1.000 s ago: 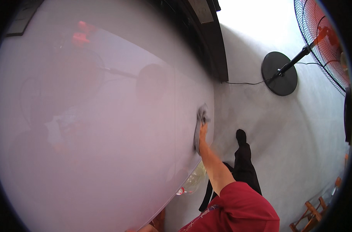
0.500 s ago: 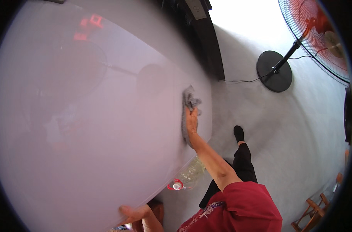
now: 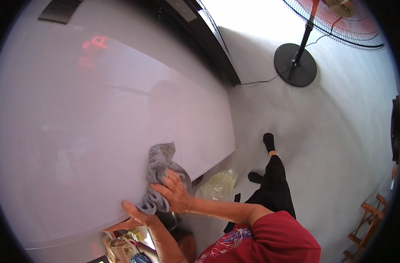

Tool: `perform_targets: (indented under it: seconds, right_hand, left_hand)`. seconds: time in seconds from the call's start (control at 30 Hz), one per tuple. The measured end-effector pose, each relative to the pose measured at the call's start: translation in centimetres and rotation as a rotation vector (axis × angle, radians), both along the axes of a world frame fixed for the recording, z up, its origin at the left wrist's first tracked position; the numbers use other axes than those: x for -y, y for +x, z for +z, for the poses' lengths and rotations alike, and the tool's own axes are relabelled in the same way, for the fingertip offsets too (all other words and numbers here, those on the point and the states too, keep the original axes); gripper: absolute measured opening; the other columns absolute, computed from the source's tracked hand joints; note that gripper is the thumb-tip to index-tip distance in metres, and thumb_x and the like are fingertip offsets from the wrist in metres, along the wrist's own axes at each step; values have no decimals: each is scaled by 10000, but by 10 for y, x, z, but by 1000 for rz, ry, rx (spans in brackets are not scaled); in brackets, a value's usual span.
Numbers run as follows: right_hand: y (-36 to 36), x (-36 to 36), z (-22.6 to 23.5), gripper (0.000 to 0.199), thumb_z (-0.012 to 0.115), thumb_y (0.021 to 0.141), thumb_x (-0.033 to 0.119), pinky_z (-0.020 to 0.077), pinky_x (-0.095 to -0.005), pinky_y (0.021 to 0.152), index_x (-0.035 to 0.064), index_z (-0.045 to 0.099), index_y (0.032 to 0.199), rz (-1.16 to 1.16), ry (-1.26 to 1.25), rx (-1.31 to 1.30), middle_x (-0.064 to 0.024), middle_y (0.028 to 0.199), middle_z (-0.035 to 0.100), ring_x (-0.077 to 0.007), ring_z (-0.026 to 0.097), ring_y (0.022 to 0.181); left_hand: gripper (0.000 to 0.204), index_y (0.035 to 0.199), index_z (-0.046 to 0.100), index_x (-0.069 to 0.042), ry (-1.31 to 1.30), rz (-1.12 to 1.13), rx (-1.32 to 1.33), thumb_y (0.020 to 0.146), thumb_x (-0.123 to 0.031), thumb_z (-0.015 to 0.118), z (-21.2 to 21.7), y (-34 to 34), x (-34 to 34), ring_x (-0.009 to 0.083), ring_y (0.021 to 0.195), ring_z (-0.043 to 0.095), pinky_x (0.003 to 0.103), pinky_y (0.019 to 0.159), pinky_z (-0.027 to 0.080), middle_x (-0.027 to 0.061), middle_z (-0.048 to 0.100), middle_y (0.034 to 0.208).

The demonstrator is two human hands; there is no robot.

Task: The person wipes a white wall with a grey cloth. They then pour liquid from a large plastic bottle onto the cloth and continue wiping the wall surface. The person cleans around a wall-mounted power outlet and a black door frame.

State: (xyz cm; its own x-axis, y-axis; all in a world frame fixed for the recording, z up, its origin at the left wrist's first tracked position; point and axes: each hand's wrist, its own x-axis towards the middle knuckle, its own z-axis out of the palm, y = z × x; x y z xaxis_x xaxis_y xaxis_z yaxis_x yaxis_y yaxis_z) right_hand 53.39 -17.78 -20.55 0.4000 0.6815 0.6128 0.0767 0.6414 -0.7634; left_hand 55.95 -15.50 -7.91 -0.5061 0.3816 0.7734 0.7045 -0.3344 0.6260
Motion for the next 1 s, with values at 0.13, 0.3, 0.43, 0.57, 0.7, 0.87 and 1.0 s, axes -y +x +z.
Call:
perform_targets:
  seconds: [0.13,0.3,0.43,0.57,0.7,0.87,1.0]
  right_hand:
    - [8,-13,-36,600,617,720,105,276,-498,1068,120,490,1306,63,-324,-59,-199,1297,441,-407,384,1243]
    - [-30,-32,-166,539,593,805,196,304,-464,1052,-46,459,1267,-94,-835,-246,-263,1344,412,-415,404,1220]
    - [-41,-27,-261,583,546,886,336,347,-489,1011,-94,425,1261,-83,-1125,-169,-291,1313,447,-426,452,1181]
    - [-39,-21,-341,624,536,887,398,362,-489,991,-81,425,1271,-214,-1314,-366,-299,1256,495,-442,469,1163]
    - [-22,-25,-329,619,541,878,420,365,-489,980,-30,433,1289,-127,-1362,-589,-294,1254,496,-441,463,1178]
    - [-12,-36,-224,542,524,902,329,351,-404,996,-22,417,1300,-56,-1202,-631,-244,1268,508,-373,472,1186]
    - [-3,-56,-140,520,566,893,207,341,-372,1003,-40,382,1312,37,-899,-722,-225,1232,509,-329,472,1162]
  left_hand:
    - [906,1459,12,-88,-20,85,-39,802,-116,635,10,19,2,340,1043,511,472,811,537,261,320,1338]
    - [778,1353,165,-23,49,52,-133,760,-88,664,-7,-62,16,328,990,520,453,798,537,251,403,1219]
    - [845,1399,147,-66,45,119,-179,758,-157,691,-6,-67,19,344,1034,516,478,831,545,237,390,1257]
    - [887,1420,141,-83,5,112,-180,747,-213,705,-12,-77,17,352,1042,520,484,840,548,232,383,1277]
    - [908,1432,126,-91,-9,167,-194,745,-238,702,-11,-83,20,353,1031,528,490,826,553,232,382,1285]
    - [940,1458,83,-90,5,183,-230,751,-188,695,-12,-79,17,350,1076,514,496,826,552,233,369,1305]
    - [962,1478,36,-91,34,151,-218,763,-110,680,-10,-68,5,341,1101,508,467,843,544,241,361,1332]
